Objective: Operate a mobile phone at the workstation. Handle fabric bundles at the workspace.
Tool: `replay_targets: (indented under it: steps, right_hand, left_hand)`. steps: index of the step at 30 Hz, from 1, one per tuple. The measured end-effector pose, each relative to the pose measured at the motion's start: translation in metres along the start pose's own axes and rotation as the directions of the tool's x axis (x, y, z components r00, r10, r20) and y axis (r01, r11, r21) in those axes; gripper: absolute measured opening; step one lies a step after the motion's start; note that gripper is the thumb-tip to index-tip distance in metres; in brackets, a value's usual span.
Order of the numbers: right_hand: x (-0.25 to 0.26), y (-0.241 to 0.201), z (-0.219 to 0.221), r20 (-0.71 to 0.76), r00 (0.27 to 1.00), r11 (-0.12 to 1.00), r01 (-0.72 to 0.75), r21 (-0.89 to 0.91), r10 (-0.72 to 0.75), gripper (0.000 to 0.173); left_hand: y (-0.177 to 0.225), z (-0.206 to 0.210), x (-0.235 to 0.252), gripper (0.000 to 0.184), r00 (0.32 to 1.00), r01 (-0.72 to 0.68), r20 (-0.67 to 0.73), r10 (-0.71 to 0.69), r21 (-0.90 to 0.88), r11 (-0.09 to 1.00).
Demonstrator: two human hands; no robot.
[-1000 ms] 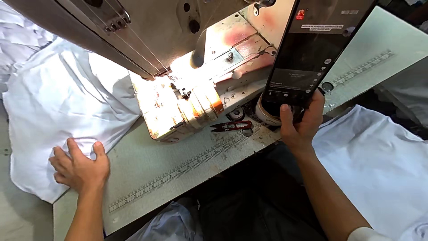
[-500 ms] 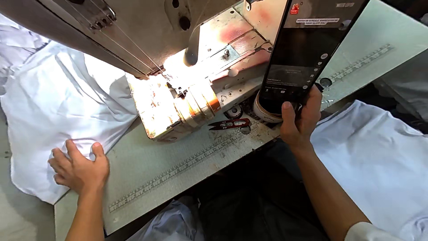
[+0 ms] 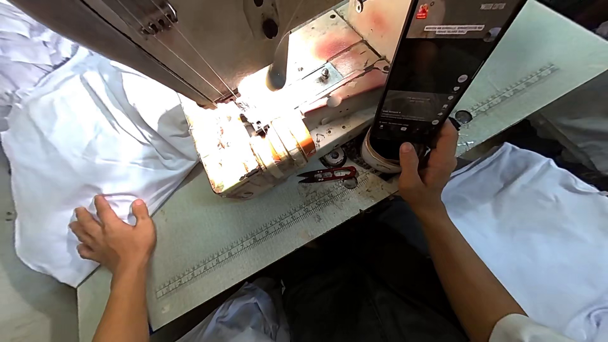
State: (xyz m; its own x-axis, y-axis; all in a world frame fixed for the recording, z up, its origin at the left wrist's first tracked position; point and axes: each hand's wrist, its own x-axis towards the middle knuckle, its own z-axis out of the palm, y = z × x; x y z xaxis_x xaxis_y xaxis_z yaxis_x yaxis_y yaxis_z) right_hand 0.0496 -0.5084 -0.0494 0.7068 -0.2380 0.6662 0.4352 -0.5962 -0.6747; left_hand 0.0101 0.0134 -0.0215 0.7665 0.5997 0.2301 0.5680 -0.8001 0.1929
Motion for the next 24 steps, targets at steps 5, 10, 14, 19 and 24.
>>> replay_targets:
  steps: [5,10,14,19,24]
  right_hand:
    - [-0.0004,0.0007,0.0010,-0.008,1.000,0.999,-0.005,-0.035,0.005,0.060]
    - [-0.0007,0.0006,0.0019,-0.018,1.000,0.999,-0.010,-0.031,0.009,0.059]
    - [-0.0004,0.0001,0.0008,-0.001,1.000,1.000,-0.019,-0.011,0.019,0.059]
    - [0.0000,-0.0001,0.0006,-0.002,1.000,1.000,-0.003,0.009,0.003,0.055]
    - [0.0001,0.0003,0.0002,-0.003,1.000,1.000,0.008,-0.015,-0.008,0.054]
  left_hand:
    - [-0.0006,-0.0003,-0.0001,0.081,1.000,-0.011,0.004,0.011,-0.008,1.000]
    - [-0.0001,0.0003,0.0002,0.080,1.000,-0.004,-0.003,0.004,-0.004,1.000]
    - [0.0010,-0.0001,0.0002,0.078,1.000,0.005,0.000,-0.005,0.002,1.000]
    - [0.0006,0.0001,0.0001,0.079,1.000,0.006,-0.003,-0.006,0.004,1.000]
    - [0.0013,-0.0006,0.0001,0.079,1.000,0.004,0.002,-0.004,-0.004,1.000]
